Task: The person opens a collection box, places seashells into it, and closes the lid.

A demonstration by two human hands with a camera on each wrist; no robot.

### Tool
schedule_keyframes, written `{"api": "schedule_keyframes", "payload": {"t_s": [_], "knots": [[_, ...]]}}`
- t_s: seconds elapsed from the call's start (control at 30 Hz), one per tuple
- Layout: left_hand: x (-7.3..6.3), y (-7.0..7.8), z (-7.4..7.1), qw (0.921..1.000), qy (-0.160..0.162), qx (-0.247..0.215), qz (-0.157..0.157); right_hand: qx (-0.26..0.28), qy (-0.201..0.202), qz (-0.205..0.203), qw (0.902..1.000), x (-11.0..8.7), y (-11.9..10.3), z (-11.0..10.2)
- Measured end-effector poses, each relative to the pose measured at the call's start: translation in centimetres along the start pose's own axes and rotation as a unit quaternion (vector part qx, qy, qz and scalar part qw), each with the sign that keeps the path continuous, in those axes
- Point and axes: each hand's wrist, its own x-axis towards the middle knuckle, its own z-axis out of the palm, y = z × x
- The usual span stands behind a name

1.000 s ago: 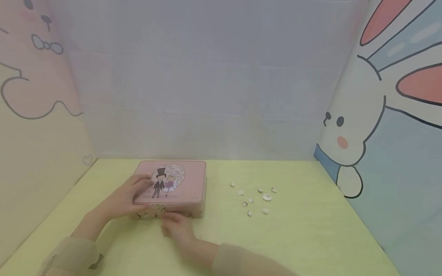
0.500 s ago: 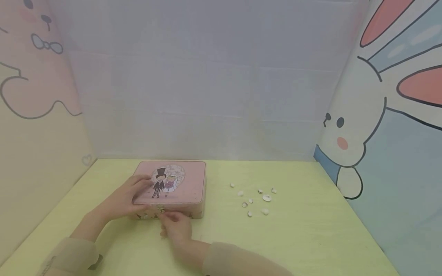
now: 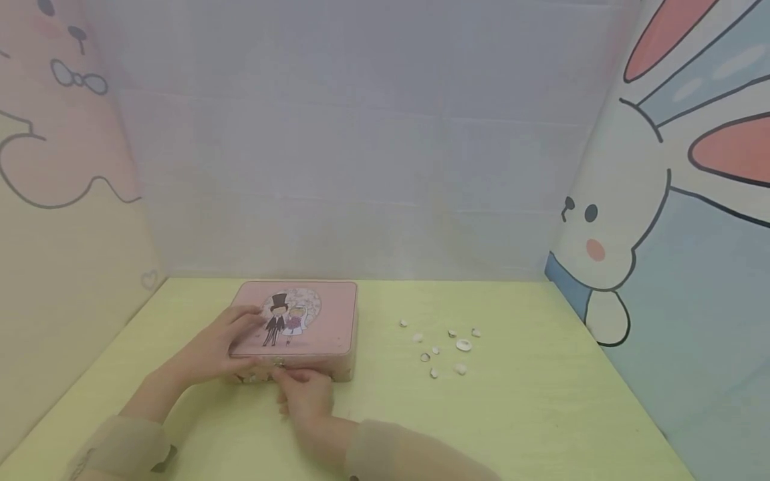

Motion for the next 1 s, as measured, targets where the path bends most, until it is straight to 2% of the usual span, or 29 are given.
{"api": "schedule_keyframes", "payload": {"t_s": [0.27,0.47,0.73,1.0], "knots": [[0.0,0.1,0.0,1.0,-0.002,-0.004,-0.001,-0.001,-0.018,-0.005,0.9998,-0.3,-0.1,-0.2],[-0.1,0.4,-0.2,1.0,0.001,-0.005,-0.002,0.008,-0.049,-0.011,0.9987,-0.4,-0.1,-1.0],[-0.1,0.4,-0.2,1.0,0.006,-0.004,0.002,-0.011,-0.086,-0.008,0.9962,-0.7,0.0,-2.8],[-0.2,0.1,0.1,1.0,0.004,-0.003,0.0,-0.051,-0.13,-0.035,0.9895,-0.5,-0.1,-5.6]]}}
